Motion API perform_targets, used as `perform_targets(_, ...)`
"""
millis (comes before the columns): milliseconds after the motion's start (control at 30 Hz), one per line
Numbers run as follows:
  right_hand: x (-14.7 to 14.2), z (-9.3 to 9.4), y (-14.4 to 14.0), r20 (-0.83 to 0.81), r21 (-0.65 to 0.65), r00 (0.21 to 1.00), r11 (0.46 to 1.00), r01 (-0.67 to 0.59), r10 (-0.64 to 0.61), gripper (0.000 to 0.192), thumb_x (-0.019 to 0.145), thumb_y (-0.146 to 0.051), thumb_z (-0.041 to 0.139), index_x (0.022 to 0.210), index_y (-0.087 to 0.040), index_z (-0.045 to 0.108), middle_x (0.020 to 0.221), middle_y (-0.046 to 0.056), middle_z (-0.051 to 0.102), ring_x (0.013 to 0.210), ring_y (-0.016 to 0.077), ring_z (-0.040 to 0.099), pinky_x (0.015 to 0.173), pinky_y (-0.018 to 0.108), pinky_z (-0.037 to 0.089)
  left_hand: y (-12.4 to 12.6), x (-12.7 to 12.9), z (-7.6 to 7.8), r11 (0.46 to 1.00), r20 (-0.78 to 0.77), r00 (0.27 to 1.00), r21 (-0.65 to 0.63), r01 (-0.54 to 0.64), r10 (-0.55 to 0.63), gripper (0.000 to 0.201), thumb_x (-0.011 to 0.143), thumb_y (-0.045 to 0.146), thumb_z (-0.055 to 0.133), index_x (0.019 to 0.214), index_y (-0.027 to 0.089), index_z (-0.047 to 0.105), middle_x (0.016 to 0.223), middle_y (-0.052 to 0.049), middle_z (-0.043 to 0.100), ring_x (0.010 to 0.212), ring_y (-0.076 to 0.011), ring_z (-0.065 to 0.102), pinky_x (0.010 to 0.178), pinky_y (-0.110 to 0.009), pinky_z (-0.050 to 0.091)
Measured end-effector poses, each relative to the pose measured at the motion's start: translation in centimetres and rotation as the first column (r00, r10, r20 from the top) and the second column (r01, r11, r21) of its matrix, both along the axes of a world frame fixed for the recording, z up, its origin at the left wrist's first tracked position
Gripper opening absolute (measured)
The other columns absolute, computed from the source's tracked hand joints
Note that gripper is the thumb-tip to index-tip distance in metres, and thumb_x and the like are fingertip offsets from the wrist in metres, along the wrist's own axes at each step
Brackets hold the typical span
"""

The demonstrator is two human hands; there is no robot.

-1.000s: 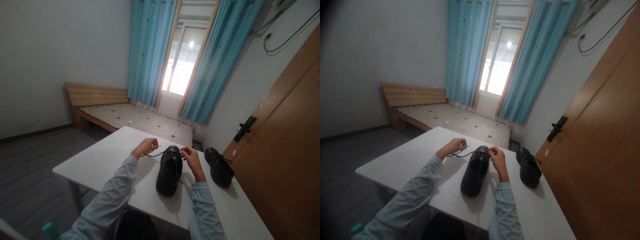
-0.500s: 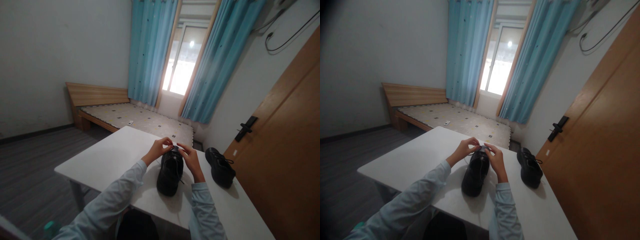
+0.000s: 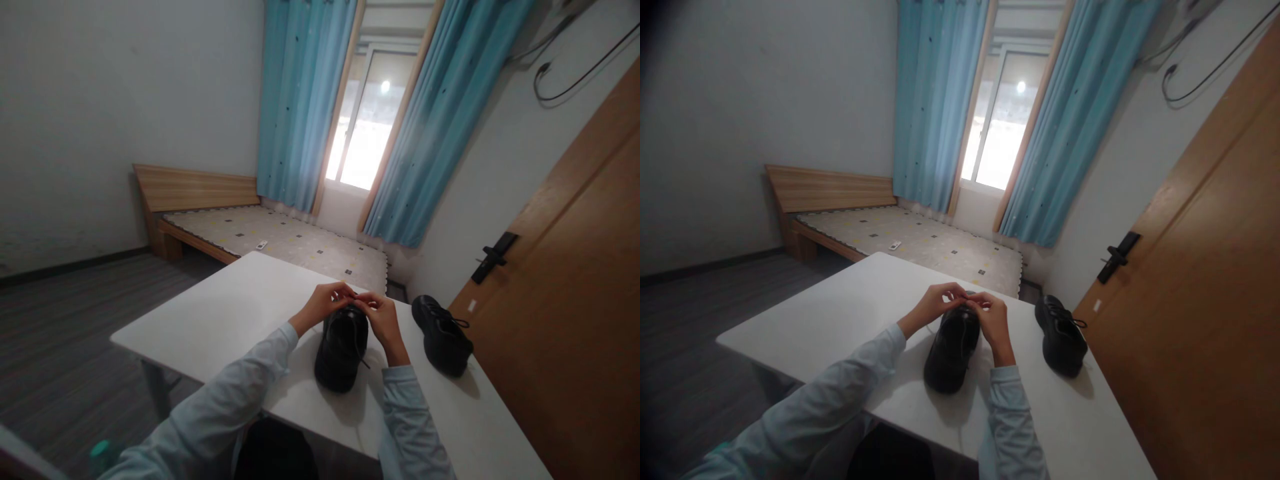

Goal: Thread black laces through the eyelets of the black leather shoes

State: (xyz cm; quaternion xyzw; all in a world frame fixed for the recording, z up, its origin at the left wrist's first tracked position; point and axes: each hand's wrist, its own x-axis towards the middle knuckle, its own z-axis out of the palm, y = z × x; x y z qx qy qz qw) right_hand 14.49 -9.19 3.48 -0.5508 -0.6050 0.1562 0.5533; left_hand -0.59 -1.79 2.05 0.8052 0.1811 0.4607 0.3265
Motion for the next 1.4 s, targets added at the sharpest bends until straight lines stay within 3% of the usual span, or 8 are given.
perform_targets(167,1.0,-0.1,0.3,-0.035,0.055,0.995,0.994,0.09,-0.089,0.016,0.068,-0.033,0.067,0.07,-0.017,0.066,0.067,0.002,0.066,0.063,0.0154,0.059,0.059,0.028,0.046,-0.5,0.0,0.1,0.998,0.017,1.0,-0.06,0.018,-0.017,0.027,0.077,0.032,0.062,0.098,0.016,0.059,0.079,-0.002,0.067,0.07,-0.0117,0.061,0.065,-0.022,0.048)
perform_targets(300,2.0,-0.3,0.6,-0.229,0.066,0.962,0.984,0.168,-0.149,0.022,0.063,-0.034,0.071,0.072,-0.015,0.063,0.065,0.001,0.062,0.057,0.0143,0.06,0.051,0.026,0.047,-1.2,-0.1,0.5,0.996,-0.081,0.995,0.056,0.065,-0.06,0.02,0.083,0.032,0.054,0.09,0.016,0.064,0.086,-0.004,0.069,0.079,-0.0137,0.062,0.076,-0.025,0.047)
perform_targets(500,4.1,-1.0,0.6,-0.661,0.055,0.74,0.975,0.215,-0.126,0.036,0.052,-0.035,0.079,0.074,-0.017,0.057,0.07,0.001,0.067,0.061,0.0166,0.067,0.059,0.03,0.056,-1.2,0.3,0.2,0.941,-0.197,0.966,0.261,0.215,-0.166,0.027,0.088,0.033,0.047,0.106,0.021,0.065,0.105,-0.005,0.067,0.1,-0.016,0.058,0.093,-0.028,0.041)
perform_targets(633,6.2,-1.5,0.5,-0.75,0.079,0.652,0.963,0.258,-0.113,0.033,0.059,-0.034,0.076,0.075,-0.019,0.051,0.074,0.002,0.069,0.067,0.0159,0.068,0.066,0.031,0.057,-1.0,0.3,0.0,0.935,-0.236,0.96,0.281,0.217,-0.151,0.029,0.089,0.033,0.045,0.107,0.023,0.065,0.105,-0.004,0.067,0.103,-0.0161,0.057,0.095,-0.029,0.04)
perform_targets(967,10.1,-1.4,-0.6,-0.74,0.121,0.567,0.757,0.643,-0.363,0.026,0.067,-0.037,0.065,0.076,-0.021,0.046,0.069,-0.002,0.063,0.057,0.0107,0.061,0.053,0.024,0.05,-1.1,0.1,0.2,0.94,-0.258,0.961,0.29,0.178,-0.102,0.029,0.09,0.035,0.044,0.1,0.022,0.067,0.1,-0.004,0.068,0.096,-0.0158,0.059,0.092,-0.029,0.04)
perform_targets(1100,10.2,-0.8,-1.0,-0.815,0.185,0.514,0.719,0.67,-0.269,0.023,0.066,-0.033,0.065,0.076,-0.021,0.048,0.065,-0.004,0.058,0.055,0.0093,0.057,0.056,0.025,0.05,-1.0,0.1,0.1,0.94,-0.268,0.962,0.312,0.139,-0.054,0.03,0.09,0.037,0.044,0.095,0.022,0.068,0.097,-0.004,0.069,0.093,-0.0157,0.058,0.09,-0.029,0.04)
perform_targets(1233,9.5,-0.2,-1.3,-0.737,0.24,0.64,0.801,0.549,-0.218,0.025,0.063,-0.032,0.069,0.082,-0.018,0.058,0.066,-0.004,0.057,0.051,0.0073,0.053,0.054,0.024,0.048,-1.0,0.2,0.1,0.94,-0.252,0.966,0.314,0.135,-0.054,0.029,0.089,0.037,0.045,0.093,0.021,0.069,0.095,-0.004,0.069,0.092,-0.0158,0.057,0.089,-0.03,0.04)
perform_targets(1400,7.6,0.1,-1.0,-0.263,0.113,0.925,0.943,0.312,-0.274,0.026,0.064,-0.035,0.068,0.081,-0.015,0.067,0.065,0.001,0.064,0.05,0.0103,0.053,0.05,0.024,0.044,-1.0,0.2,0.1,0.94,-0.241,0.968,0.309,0.142,-0.067,0.029,0.089,0.036,0.045,0.092,0.021,0.069,0.094,-0.004,0.069,0.091,-0.0156,0.057,0.089,-0.03,0.04)
